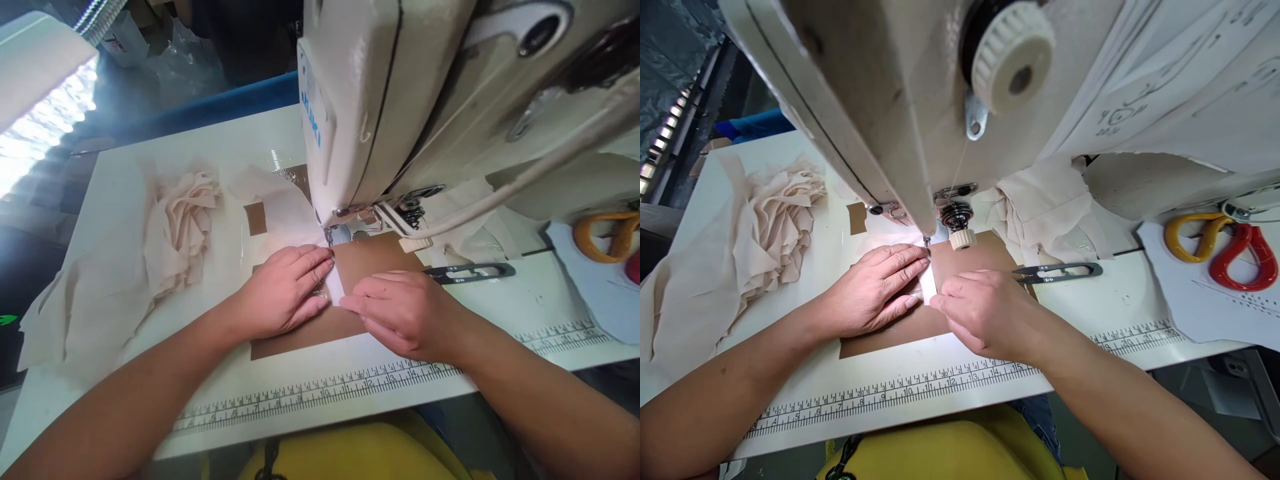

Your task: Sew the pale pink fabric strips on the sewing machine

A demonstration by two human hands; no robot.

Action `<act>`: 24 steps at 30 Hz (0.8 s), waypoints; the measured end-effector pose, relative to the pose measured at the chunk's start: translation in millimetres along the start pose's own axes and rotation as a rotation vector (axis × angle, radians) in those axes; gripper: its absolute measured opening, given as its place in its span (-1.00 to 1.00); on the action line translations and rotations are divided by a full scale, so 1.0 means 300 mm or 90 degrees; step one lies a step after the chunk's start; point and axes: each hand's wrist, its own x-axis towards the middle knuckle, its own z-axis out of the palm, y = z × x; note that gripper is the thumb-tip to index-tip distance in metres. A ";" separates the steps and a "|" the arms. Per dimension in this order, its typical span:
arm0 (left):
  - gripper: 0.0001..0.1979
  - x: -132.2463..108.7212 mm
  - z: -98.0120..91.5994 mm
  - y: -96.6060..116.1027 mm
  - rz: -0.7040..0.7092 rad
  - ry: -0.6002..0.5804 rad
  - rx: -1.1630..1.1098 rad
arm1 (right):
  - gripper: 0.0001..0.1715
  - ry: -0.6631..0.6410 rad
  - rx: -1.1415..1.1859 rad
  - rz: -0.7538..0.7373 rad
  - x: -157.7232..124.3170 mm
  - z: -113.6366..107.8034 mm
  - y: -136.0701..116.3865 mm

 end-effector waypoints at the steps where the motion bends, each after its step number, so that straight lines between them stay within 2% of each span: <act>1: -0.50 0.000 0.000 0.001 -0.002 0.002 -0.001 | -0.69 0.001 -0.010 -0.005 0.001 0.000 -0.001; 15: -0.52 -0.002 -0.006 -0.002 0.007 0.016 -0.016 | -0.73 0.045 -0.055 -0.022 0.007 0.022 -0.017; 20: -0.64 -0.003 -0.023 -0.008 0.028 0.112 -0.077 | -0.74 0.053 -0.054 -0.022 0.010 0.022 -0.023; 24: -0.68 -0.006 -0.027 -0.010 0.020 0.197 -0.062 | -0.74 0.039 -0.044 -0.010 0.010 0.020 -0.024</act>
